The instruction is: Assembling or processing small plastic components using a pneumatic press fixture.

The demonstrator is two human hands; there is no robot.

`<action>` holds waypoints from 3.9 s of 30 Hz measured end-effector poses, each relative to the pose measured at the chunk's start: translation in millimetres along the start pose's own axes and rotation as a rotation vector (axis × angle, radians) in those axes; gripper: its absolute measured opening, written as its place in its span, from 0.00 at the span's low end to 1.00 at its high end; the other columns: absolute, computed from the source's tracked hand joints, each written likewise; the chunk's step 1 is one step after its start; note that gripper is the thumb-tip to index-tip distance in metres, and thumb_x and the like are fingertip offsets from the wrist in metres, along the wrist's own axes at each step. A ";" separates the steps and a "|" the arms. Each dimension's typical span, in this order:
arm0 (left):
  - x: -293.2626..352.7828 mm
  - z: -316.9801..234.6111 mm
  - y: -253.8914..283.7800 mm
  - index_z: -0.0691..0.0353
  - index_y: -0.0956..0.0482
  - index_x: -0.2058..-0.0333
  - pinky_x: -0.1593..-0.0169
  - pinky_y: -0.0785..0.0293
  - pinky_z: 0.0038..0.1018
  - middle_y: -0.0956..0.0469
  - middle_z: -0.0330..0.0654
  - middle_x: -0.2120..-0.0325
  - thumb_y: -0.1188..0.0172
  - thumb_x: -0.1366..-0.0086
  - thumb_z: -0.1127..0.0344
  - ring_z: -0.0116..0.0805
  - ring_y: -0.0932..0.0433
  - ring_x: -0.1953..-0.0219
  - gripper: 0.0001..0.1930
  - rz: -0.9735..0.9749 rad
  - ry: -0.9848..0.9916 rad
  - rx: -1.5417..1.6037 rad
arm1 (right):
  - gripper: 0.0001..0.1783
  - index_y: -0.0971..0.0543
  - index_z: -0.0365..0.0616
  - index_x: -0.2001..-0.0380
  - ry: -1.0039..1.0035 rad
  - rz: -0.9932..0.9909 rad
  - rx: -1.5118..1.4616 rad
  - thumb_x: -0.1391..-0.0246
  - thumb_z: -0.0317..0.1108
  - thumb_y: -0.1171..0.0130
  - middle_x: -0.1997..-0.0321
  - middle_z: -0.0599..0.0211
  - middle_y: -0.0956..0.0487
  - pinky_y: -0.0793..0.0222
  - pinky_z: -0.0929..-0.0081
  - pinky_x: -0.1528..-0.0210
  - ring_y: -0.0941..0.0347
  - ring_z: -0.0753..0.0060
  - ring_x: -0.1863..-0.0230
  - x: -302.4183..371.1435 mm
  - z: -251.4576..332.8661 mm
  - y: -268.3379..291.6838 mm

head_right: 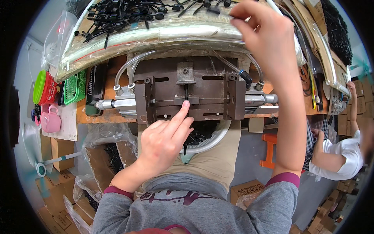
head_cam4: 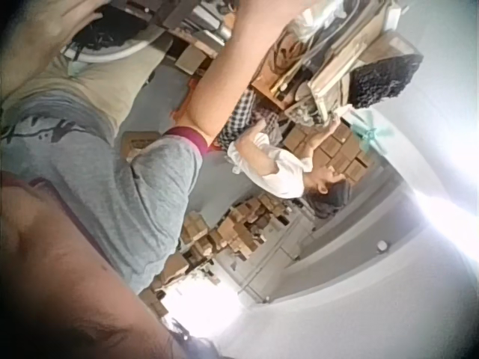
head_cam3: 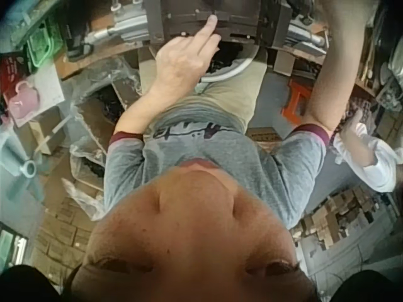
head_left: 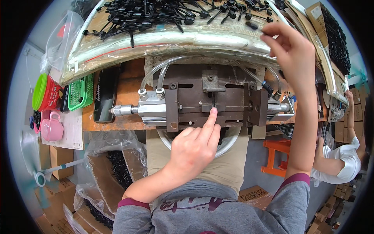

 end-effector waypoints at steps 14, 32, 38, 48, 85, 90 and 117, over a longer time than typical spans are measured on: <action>-21.9 11.6 56.3 0.68 0.20 0.54 0.61 0.20 0.26 0.19 0.50 0.59 0.28 0.53 0.79 0.38 0.19 0.62 0.24 -0.321 0.106 0.485 | 0.10 0.18 0.36 0.70 0.735 -0.018 -0.182 0.59 0.28 0.39 0.65 0.55 0.19 0.24 0.75 0.73 0.20 0.64 0.71 75.8 96.5 -2.2; 3.6 0.6 -2.4 0.61 0.20 0.68 0.71 0.26 0.23 0.24 0.46 0.47 0.31 0.52 0.69 0.30 0.22 0.76 0.12 -0.015 0.024 0.057 | 0.18 0.23 0.44 0.53 0.441 0.471 0.601 0.49 0.26 0.45 0.60 0.58 0.20 0.26 0.62 0.55 0.23 0.56 0.56 -83.2 -10.0 -87.6; -4.3 4.1 -5.5 0.61 0.21 0.69 0.71 0.26 0.24 0.24 0.46 0.47 0.30 0.54 0.69 0.31 0.23 0.78 0.12 0.016 0.016 0.054 | 0.15 0.23 0.38 0.62 0.335 0.632 0.461 0.56 0.26 0.38 0.61 0.55 0.21 0.27 0.62 0.54 0.24 0.54 0.56 -71.4 13.3 -80.9; -4.4 7.4 -3.3 0.61 0.21 0.68 0.72 0.26 0.24 0.24 0.47 0.47 0.30 0.53 0.68 0.31 0.23 0.79 0.13 0.045 0.013 0.078 | 0.12 0.20 0.34 0.60 -0.161 0.382 -0.047 0.46 0.30 0.38 0.71 0.62 0.19 0.30 0.75 0.66 0.26 0.71 0.72 -83.3 -9.7 -17.0; -7.2 73.8 166.4 0.60 0.22 0.69 0.70 0.31 0.19 0.25 0.37 0.74 0.48 0.33 0.71 0.26 0.29 0.79 0.06 -0.564 -0.055 1.681 | 0.13 0.23 0.39 0.57 -0.390 0.083 -1.040 0.44 0.32 0.37 0.69 0.75 0.22 0.38 0.87 0.71 0.33 0.88 0.75 -27.1 -29.0 -30.5; -9.8 72.1 171.7 0.59 0.21 0.69 0.69 0.31 0.20 0.25 0.36 0.74 0.48 0.33 0.71 0.26 0.29 0.78 0.07 -0.582 -0.091 1.717 | 0.13 0.23 0.39 0.58 -0.312 0.049 -1.017 0.45 0.32 0.36 0.73 0.77 0.25 0.38 0.85 0.70 0.33 0.87 0.75 -23.8 -21.4 -28.6; -2.8 -12.5 195.8 0.56 0.18 0.70 0.62 0.31 0.25 0.23 0.32 0.78 0.47 0.33 0.73 0.27 0.28 0.77 0.10 -0.246 -0.415 1.975 | 0.10 0.22 0.42 0.61 -0.307 0.053 -1.142 0.43 0.34 0.37 0.76 0.80 0.25 0.39 0.89 0.72 0.33 0.91 0.75 6.4 -21.7 -41.2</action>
Point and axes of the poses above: each hand's wrist, its own x-axis away from the middle knuckle, its own y-axis out of the back of the hand, z = x × y, the point moved 9 cm from there along -x, towards the middle knuckle
